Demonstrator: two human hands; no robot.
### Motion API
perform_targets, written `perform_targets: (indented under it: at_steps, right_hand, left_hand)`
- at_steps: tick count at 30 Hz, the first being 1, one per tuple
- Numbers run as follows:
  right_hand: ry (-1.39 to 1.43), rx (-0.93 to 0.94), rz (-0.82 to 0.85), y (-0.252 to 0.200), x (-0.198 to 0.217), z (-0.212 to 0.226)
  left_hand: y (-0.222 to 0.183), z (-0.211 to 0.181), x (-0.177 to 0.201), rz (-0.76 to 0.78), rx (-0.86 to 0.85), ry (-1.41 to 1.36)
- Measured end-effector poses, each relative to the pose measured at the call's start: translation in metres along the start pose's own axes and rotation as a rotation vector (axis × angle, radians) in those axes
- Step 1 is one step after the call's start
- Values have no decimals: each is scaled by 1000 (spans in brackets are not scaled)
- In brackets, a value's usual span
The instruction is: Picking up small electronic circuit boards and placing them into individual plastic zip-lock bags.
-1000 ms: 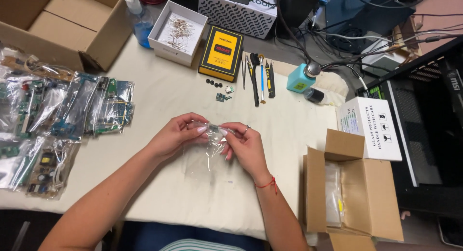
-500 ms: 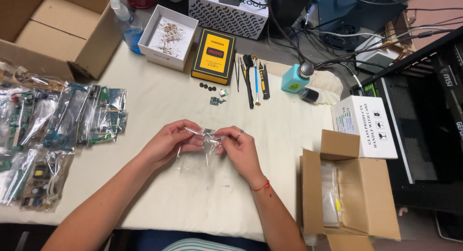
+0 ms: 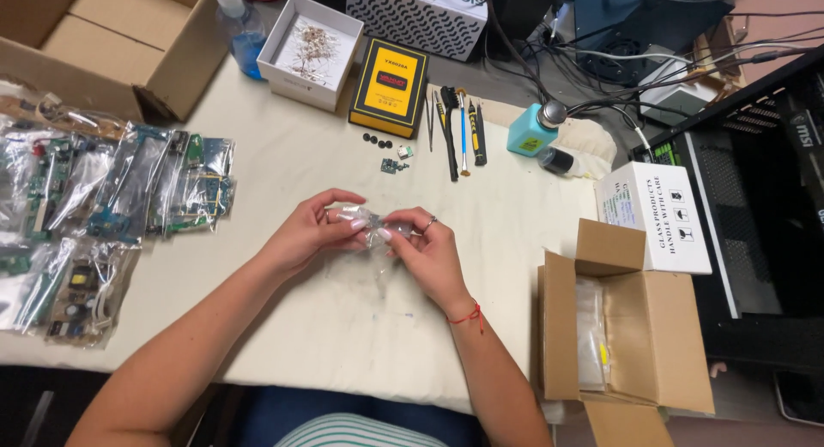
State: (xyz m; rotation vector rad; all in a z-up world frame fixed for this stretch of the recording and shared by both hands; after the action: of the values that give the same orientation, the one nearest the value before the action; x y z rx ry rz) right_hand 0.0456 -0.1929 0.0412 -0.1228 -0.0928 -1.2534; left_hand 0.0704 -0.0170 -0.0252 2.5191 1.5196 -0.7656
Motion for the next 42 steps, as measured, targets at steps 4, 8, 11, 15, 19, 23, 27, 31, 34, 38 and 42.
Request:
perform_targets:
  at_steps: [4,8,11,15,19,23,27,31,34,38,42]
  right_hand:
    - [86,-56,-25,0,0,-1]
    - [141,-102,-29,12,14,-50]
    - [209,-80,-42,7,12,-25]
    - [285,-90,-71,7,10,-18]
    - [424,-50,-108,9,17,-35]
    - [530,1,-76,8,15,-33]
    - [450,36,-98,5,14,-26]
    - [293,123,-98,4,12,-9]
    - [220,162,-70,4,12,-7]
    - [187,165,-47,6,11,-10]
    - [186,141,-60,2,10,-1]
  left_hand:
    - [-3,-10,-4,-30,-14,10]
    - [-3,-11,-2,-94,-24,12]
    - [-5,-17,-2,-123,-32,53]
    - [-4,-17,-2,-114,-41,39]
    - [-10,-28,-9,-63,-77,27]
    - [-14,-39,-12,-26,-91,-6]
    - [-4,-26,-2,-16,-99,-14]
    - [-4,-28,-7,29,-85,-77]
    - [-8,-30,-10,15,-94,-47]
    - [-8,-26,-4,-58,-141,78]
    - [-10,-27,-4,-80,-158,78]
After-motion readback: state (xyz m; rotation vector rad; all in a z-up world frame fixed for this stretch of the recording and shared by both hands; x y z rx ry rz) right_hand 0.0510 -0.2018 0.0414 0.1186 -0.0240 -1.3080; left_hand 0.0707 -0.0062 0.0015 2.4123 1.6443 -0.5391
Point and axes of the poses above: each hand's wrist, its own y-axis towards the middle knuckle, its own x-axis out of the back of the hand, z = x × y, the point moved 7 cm from there along y, towards the middle knuckle, and after that the axes turned 8 degrees about z, right-handed, at the moved point
